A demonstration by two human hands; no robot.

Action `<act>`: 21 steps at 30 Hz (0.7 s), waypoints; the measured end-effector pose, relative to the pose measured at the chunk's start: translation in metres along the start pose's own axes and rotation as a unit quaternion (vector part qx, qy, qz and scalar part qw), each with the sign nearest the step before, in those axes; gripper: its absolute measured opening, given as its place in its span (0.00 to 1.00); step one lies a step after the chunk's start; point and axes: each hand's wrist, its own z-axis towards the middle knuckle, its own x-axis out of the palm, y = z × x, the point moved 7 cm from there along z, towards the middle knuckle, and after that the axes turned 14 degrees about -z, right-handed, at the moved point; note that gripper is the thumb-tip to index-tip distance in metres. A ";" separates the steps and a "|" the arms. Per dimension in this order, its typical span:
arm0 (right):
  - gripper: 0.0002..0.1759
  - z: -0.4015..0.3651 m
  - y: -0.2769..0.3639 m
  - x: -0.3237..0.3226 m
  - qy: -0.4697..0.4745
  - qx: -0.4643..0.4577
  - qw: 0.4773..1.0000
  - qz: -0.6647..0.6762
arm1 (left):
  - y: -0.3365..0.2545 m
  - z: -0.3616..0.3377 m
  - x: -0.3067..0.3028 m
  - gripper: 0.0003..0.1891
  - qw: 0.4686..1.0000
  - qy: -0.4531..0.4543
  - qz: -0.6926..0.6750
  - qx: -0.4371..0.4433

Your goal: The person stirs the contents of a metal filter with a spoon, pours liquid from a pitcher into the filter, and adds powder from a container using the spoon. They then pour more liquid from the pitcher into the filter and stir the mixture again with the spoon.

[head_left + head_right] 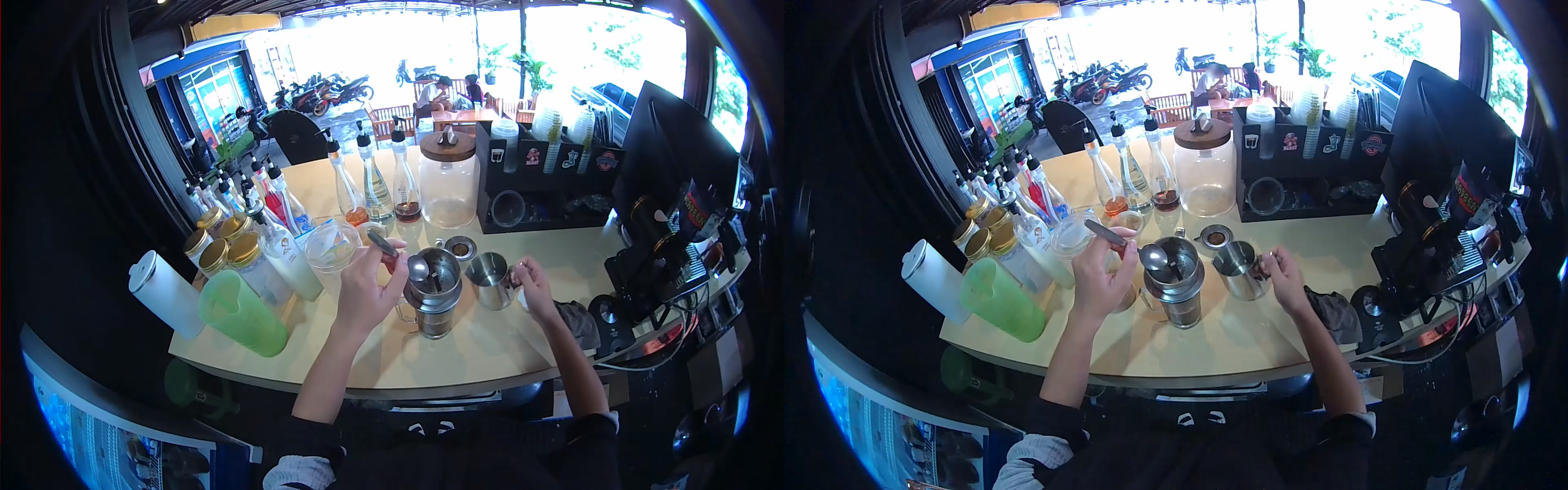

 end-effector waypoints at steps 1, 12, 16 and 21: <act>0.10 0.001 0.018 -0.003 -0.008 -0.019 1.000 0.014 | 0.002 -0.001 -0.001 0.08 1.000 -0.007 -0.009 -0.010; 0.08 0.028 0.162 0.001 0.010 -0.087 0.996 -0.021 | 0.001 -0.003 0.001 0.07 0.999 -0.029 -0.035 -0.014; 0.09 0.034 0.189 0.020 0.044 -0.083 0.995 -0.027 | 0.001 -0.004 0.001 0.08 0.998 -0.027 -0.047 -0.014; 0.11 0.040 0.201 0.037 0.064 -0.110 0.987 -0.102 | 0.000 -0.004 0.003 0.08 0.998 -0.024 -0.055 -0.014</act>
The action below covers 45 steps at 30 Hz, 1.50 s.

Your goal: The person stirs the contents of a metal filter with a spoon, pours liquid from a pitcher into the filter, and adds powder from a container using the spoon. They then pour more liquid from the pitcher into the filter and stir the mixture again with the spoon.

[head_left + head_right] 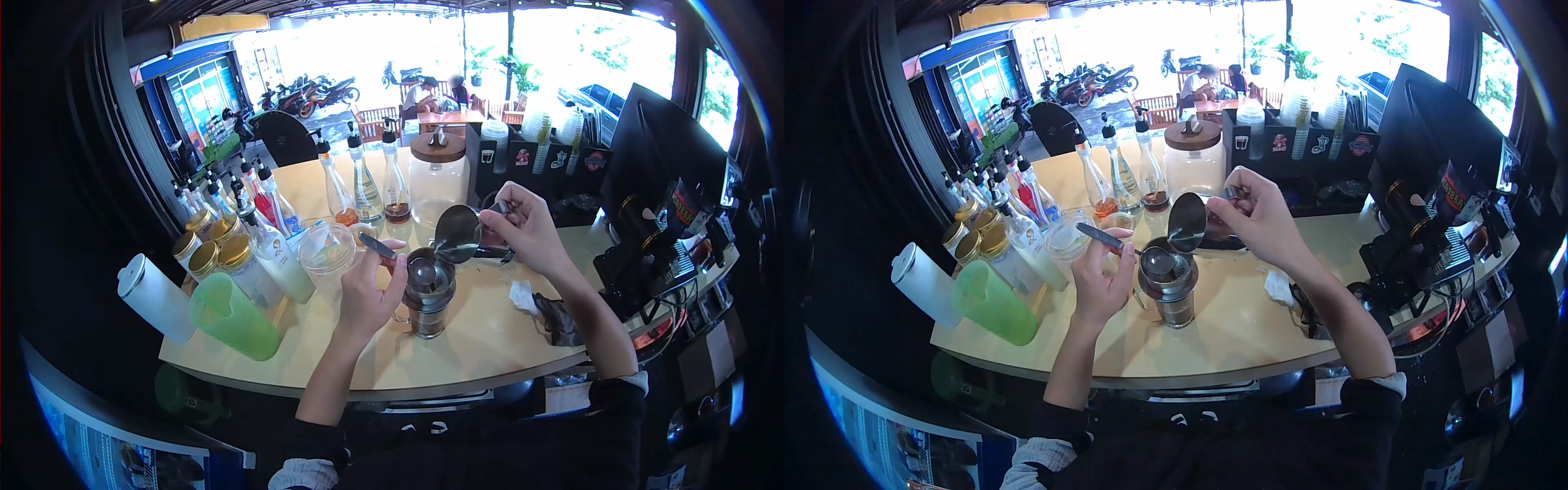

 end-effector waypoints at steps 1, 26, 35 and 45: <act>0.11 0.001 0.005 0.002 0.003 -0.006 0.999 -0.038 | 0.000 0.000 0.000 0.09 1.000 -0.002 -0.004 0.001; 0.11 0.001 0.032 0.015 0.029 0.004 0.995 -0.094 | -0.003 0.004 -0.011 0.10 0.998 -0.031 0.051 0.030; 0.11 0.008 0.034 0.020 0.016 -0.011 0.993 -0.116 | -0.007 0.004 -0.012 0.10 0.998 -0.022 0.060 0.018; 0.11 0.014 0.022 0.022 0.003 -0.006 0.996 -0.090 | -0.004 0.002 -0.011 0.10 0.998 -0.020 0.052 0.017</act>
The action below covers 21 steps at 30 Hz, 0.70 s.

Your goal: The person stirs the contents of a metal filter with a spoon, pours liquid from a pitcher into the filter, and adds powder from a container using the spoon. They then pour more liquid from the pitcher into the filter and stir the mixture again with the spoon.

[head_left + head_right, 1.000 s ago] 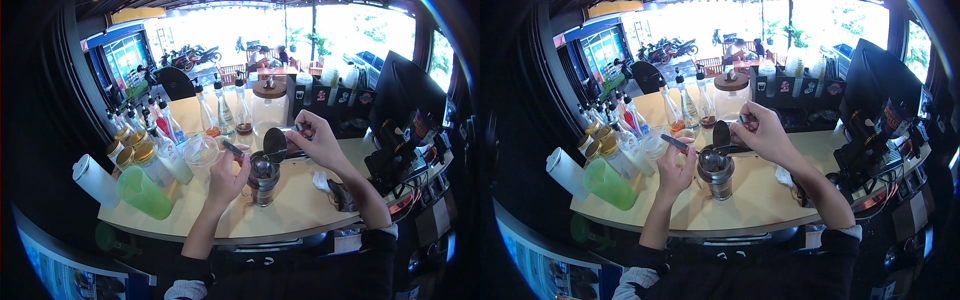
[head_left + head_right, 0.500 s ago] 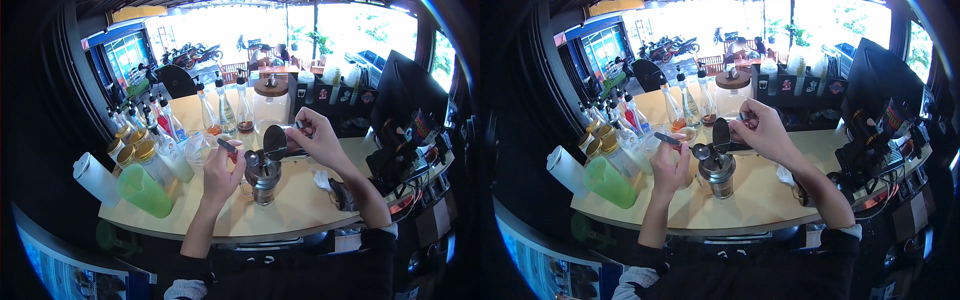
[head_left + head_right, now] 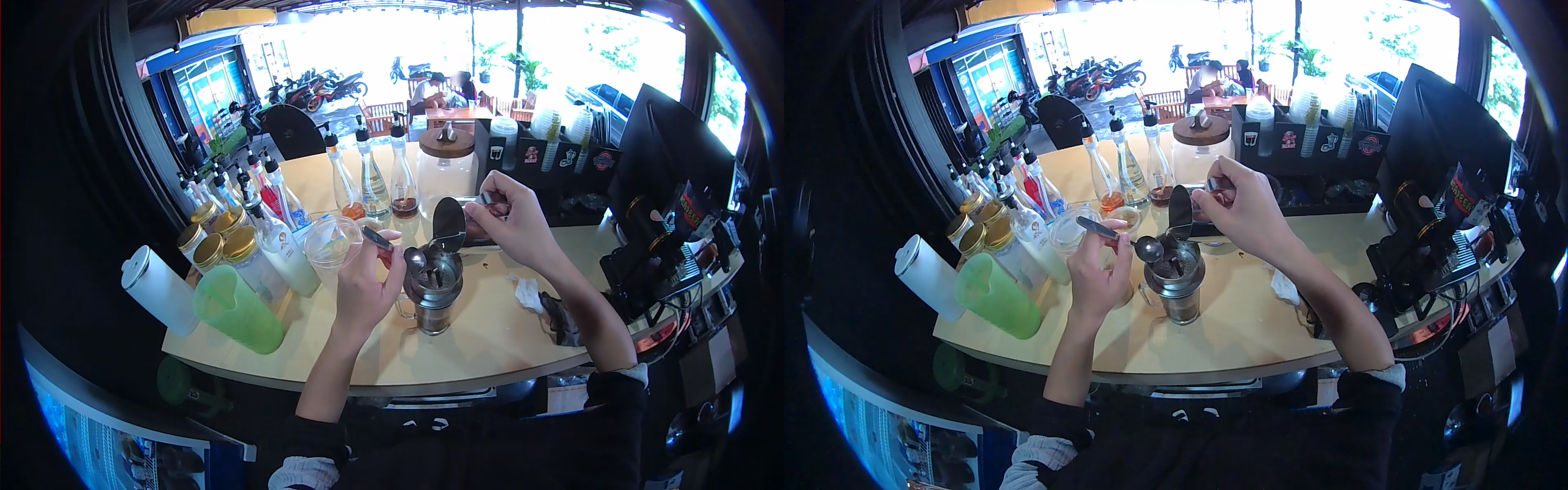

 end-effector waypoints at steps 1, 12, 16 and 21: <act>0.11 0.000 0.002 -0.003 -0.001 -0.007 0.999 -0.048 | 0.001 0.000 0.000 0.10 1.000 0.002 0.003 0.001; 0.13 -0.010 -0.005 -0.013 -0.008 0.021 0.999 -0.027 | 0.002 -0.001 0.003 0.10 1.000 0.008 0.006 0.007; 0.11 -0.017 0.004 -0.019 -0.014 0.022 0.999 -0.029 | 0.002 -0.001 0.005 0.10 1.000 0.008 0.000 0.008; 0.10 -0.022 -0.012 -0.023 -0.013 0.039 0.999 0.032 | 0.001 -0.002 0.007 0.10 1.000 0.015 0.013 0.012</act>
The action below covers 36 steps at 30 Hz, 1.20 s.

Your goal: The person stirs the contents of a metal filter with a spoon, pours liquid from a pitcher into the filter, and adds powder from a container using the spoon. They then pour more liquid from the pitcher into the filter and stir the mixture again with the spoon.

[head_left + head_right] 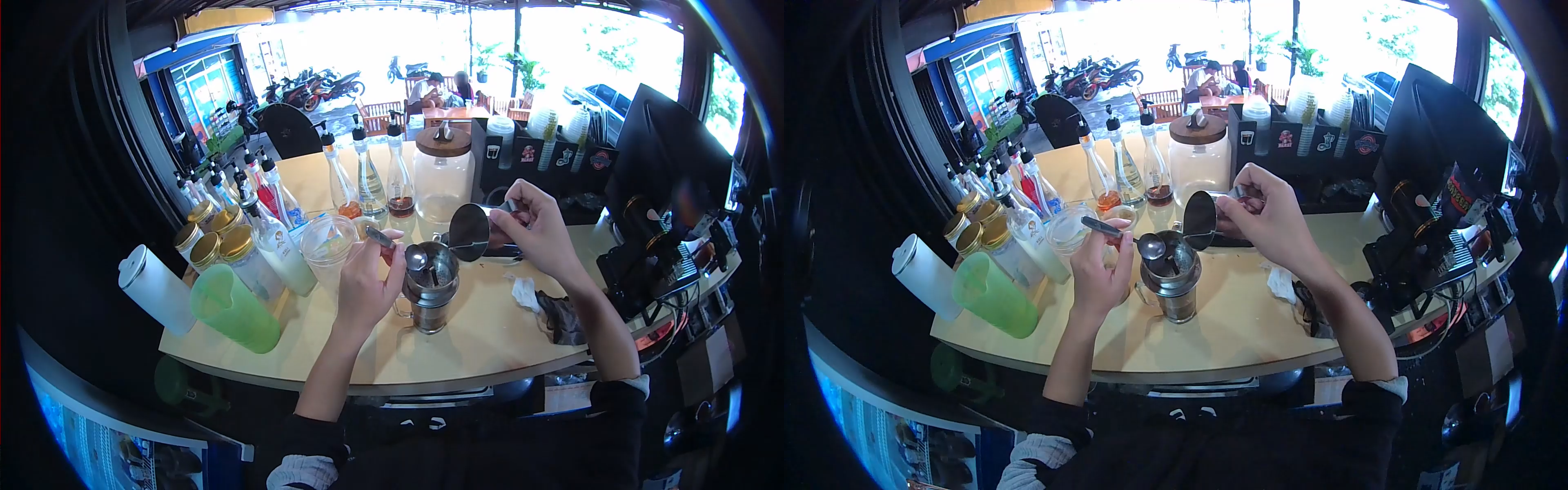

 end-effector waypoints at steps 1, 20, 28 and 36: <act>0.10 0.001 -0.008 -0.004 -0.006 -0.016 0.999 -0.029 | -0.001 0.000 0.000 0.10 1.000 -0.003 -0.002 0.002; 0.11 -0.055 -0.206 0.032 -0.104 0.161 0.928 0.319 | -0.064 -0.038 0.051 0.09 0.991 0.103 -0.049 0.063; 0.10 -0.069 -0.234 0.044 -0.155 0.132 0.916 0.346 | -0.017 -0.113 0.123 0.16 0.967 0.252 0.022 0.008; 0.10 -0.073 -0.250 0.051 -0.148 0.120 0.924 0.332 | 0.012 -0.126 0.148 0.15 0.955 0.279 0.094 -0.041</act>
